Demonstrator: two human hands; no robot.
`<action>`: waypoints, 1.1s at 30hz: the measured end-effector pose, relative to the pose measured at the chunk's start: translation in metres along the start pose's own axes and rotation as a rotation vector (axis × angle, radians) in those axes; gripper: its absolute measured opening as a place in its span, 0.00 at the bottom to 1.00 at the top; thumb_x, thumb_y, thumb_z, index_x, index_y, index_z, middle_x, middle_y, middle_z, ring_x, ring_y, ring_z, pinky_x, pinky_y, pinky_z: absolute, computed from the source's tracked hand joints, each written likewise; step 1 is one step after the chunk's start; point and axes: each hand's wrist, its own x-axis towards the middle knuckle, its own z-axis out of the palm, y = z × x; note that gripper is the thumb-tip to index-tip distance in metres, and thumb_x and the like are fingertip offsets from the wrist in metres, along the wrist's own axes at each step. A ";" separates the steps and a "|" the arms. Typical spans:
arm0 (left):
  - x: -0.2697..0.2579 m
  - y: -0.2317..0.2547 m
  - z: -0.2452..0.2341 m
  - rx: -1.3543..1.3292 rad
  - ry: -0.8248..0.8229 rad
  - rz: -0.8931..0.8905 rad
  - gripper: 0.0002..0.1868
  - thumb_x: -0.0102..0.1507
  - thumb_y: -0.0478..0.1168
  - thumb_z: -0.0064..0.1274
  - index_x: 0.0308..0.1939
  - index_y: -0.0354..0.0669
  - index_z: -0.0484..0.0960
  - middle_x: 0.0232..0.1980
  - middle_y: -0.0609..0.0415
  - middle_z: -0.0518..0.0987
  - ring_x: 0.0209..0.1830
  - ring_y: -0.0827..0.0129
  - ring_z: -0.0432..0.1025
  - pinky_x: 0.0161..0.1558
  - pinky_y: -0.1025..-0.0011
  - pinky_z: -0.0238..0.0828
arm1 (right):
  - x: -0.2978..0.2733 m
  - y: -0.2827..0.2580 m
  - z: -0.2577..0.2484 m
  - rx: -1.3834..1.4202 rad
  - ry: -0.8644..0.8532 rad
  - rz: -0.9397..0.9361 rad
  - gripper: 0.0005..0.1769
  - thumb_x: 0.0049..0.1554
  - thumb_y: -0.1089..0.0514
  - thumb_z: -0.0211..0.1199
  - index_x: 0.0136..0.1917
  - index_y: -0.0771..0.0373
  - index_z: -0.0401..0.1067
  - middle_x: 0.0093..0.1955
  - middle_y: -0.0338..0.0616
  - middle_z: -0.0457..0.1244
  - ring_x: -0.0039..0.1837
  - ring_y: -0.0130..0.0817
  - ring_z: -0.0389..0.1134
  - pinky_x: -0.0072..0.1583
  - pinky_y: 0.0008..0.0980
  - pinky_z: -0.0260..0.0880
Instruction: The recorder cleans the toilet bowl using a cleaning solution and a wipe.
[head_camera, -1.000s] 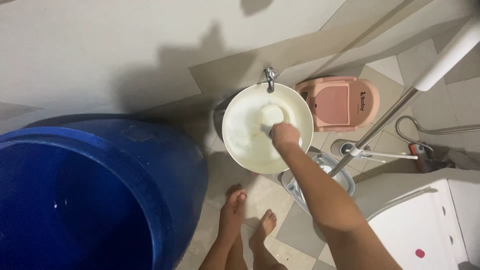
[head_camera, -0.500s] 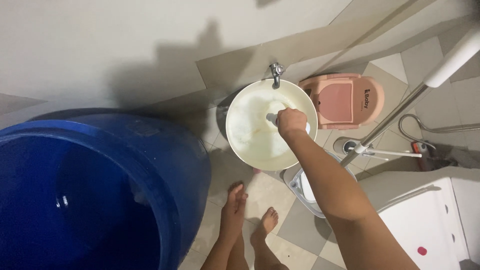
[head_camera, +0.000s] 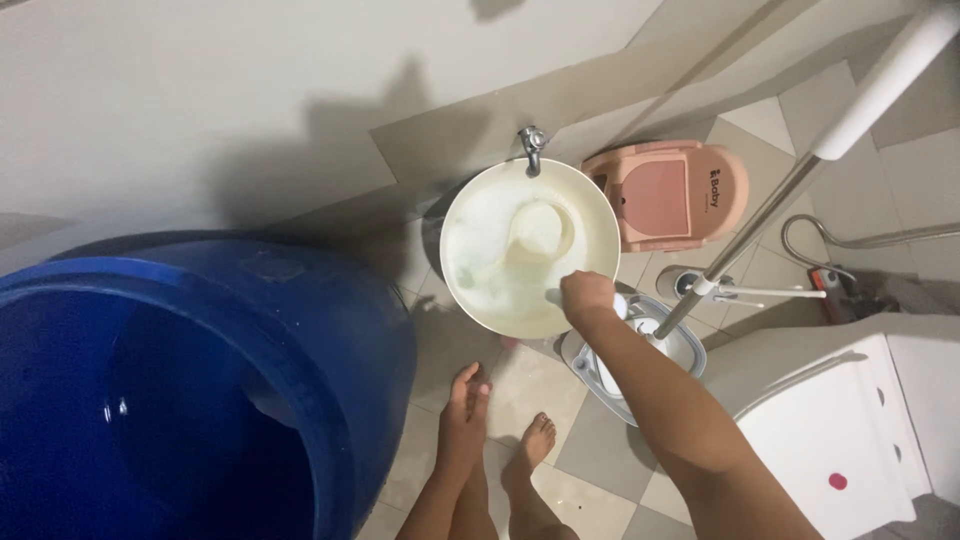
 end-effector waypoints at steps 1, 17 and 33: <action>0.002 -0.001 0.000 0.037 0.004 -0.002 0.25 0.69 0.48 0.44 0.71 0.54 0.68 0.58 0.47 0.82 0.59 0.60 0.77 0.60 0.65 0.70 | -0.001 0.008 0.006 -0.019 -0.010 0.018 0.10 0.56 0.58 0.62 0.48 0.52 0.82 0.52 0.42 0.73 0.57 0.40 0.74 0.56 0.39 0.76; -0.006 0.002 0.016 0.017 -0.004 0.089 0.25 0.68 0.45 0.46 0.69 0.52 0.69 0.53 0.48 0.85 0.55 0.61 0.79 0.58 0.65 0.72 | -0.035 0.055 0.024 0.029 -0.035 0.120 0.11 0.58 0.56 0.59 0.50 0.54 0.82 0.52 0.46 0.73 0.57 0.43 0.75 0.57 0.42 0.75; -0.010 -0.006 0.019 0.065 -0.006 0.092 0.27 0.67 0.47 0.47 0.71 0.50 0.68 0.54 0.47 0.83 0.53 0.60 0.80 0.56 0.65 0.73 | -0.005 -0.013 -0.033 0.205 0.116 0.118 0.12 0.54 0.62 0.62 0.51 0.53 0.80 0.53 0.47 0.72 0.57 0.46 0.74 0.57 0.41 0.75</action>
